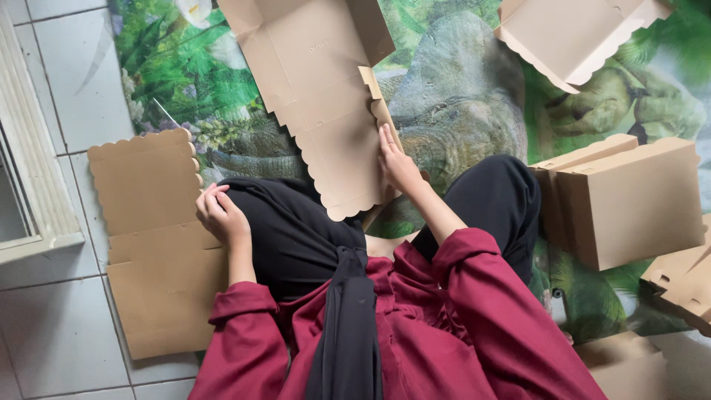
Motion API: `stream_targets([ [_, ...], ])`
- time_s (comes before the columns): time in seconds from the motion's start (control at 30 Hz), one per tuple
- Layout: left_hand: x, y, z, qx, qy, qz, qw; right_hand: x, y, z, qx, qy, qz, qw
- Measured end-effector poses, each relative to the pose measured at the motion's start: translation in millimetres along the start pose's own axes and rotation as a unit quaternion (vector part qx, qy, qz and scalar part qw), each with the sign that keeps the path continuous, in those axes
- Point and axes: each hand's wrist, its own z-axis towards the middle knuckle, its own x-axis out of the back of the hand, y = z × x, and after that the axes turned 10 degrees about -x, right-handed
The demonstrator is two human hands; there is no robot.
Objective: The person sits on the floor and assembles flat cardboard pieces into boxes by folding the sides and tucking the flaps into slots. They handle multiple boxes one by one, folding and securing the tabs to form the box structure.
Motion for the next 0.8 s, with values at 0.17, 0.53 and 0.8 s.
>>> stream_targets([
  [0.17, 4.0, 28.1, 8.5, -0.059, -0.016, 0.037, 0.997, 24.9, -14.9, -1.5, -0.076, -0.045, -0.027, 0.996],
  [0.53, -216.0, 163.6, -44.2, -0.362, -0.344, -0.074, 0.863, 52.7, -34.2, 4.4, -0.136, -0.13, -0.047, 0.981],
  [0.8, -317.1, 150.4, -73.8, -0.377, -0.3, 0.073, 0.873, 78.3, -14.0, 8.5, -0.118, -0.089, 0.016, 0.989],
])
